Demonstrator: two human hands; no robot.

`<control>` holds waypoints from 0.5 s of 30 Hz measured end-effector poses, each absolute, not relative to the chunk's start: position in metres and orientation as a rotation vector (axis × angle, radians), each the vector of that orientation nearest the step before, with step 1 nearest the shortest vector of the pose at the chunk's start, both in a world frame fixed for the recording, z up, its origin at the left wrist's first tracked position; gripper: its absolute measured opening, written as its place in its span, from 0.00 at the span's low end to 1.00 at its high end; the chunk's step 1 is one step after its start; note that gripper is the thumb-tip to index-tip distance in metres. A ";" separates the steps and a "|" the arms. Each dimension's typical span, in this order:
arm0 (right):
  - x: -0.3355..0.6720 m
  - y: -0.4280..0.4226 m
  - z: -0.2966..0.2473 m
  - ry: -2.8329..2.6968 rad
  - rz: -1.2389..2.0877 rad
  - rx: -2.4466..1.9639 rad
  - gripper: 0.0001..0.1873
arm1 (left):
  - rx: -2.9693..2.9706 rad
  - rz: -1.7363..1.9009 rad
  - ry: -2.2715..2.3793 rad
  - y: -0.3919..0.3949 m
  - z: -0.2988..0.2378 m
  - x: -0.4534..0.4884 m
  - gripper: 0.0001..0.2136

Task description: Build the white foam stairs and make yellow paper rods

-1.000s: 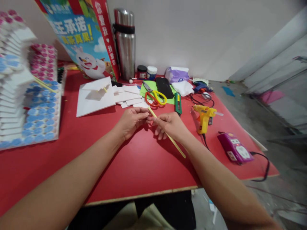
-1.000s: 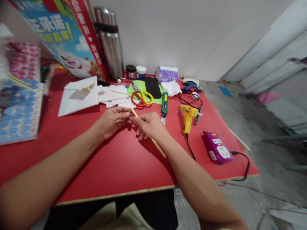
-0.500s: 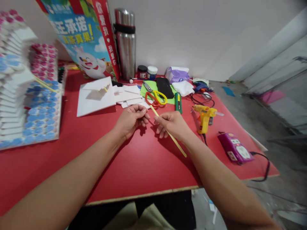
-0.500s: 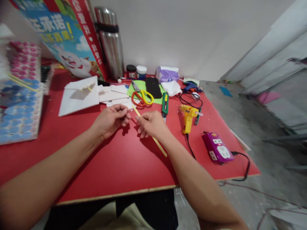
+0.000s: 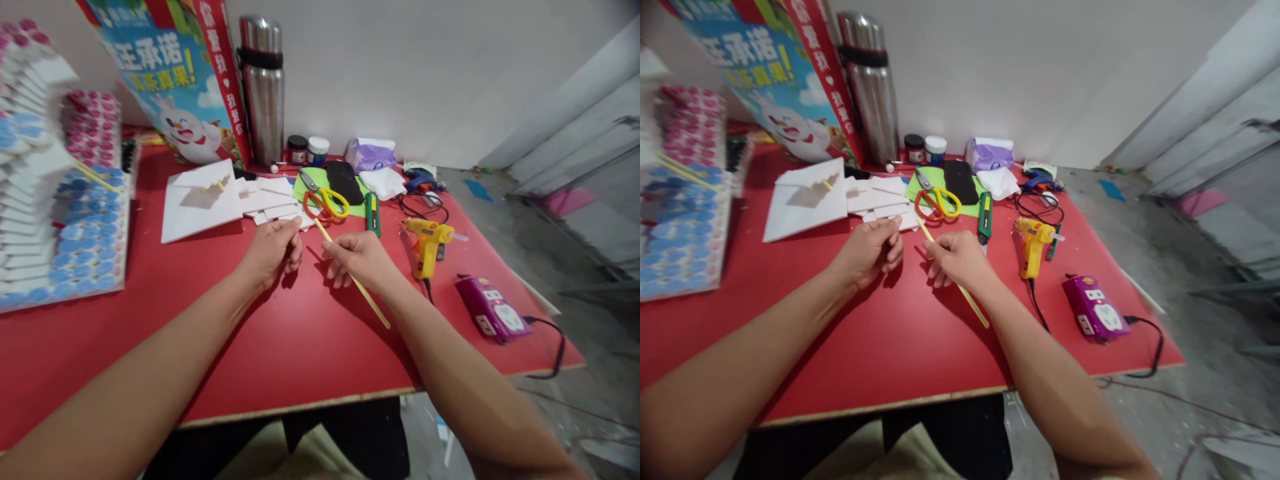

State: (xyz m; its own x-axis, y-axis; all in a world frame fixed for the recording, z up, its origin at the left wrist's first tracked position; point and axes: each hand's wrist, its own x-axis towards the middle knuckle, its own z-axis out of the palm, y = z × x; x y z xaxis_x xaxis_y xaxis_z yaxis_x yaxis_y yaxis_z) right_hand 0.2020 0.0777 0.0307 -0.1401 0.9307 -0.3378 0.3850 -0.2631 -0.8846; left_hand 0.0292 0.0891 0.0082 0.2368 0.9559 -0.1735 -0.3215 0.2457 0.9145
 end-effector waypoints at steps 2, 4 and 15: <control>0.201 0.077 0.032 -1.476 1.399 -1.636 0.16 | 0.875 1.067 0.838 0.089 0.008 0.029 0.16; 0.201 0.077 0.034 -1.471 1.393 -1.643 0.16 | 0.893 1.076 0.805 0.089 0.006 0.029 0.12; 0.205 0.077 0.025 -1.667 1.287 -1.601 0.18 | 0.822 1.018 1.114 0.093 0.012 0.034 0.12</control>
State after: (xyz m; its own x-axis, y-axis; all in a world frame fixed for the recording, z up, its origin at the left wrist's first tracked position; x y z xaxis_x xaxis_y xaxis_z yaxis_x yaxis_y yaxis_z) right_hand 0.2053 0.0768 0.0246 -0.1912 0.9484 -0.2529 0.4851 -0.1327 -0.8643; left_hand 0.0335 0.0927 0.0124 0.1154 0.9418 -0.3157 -0.2302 0.3345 0.9138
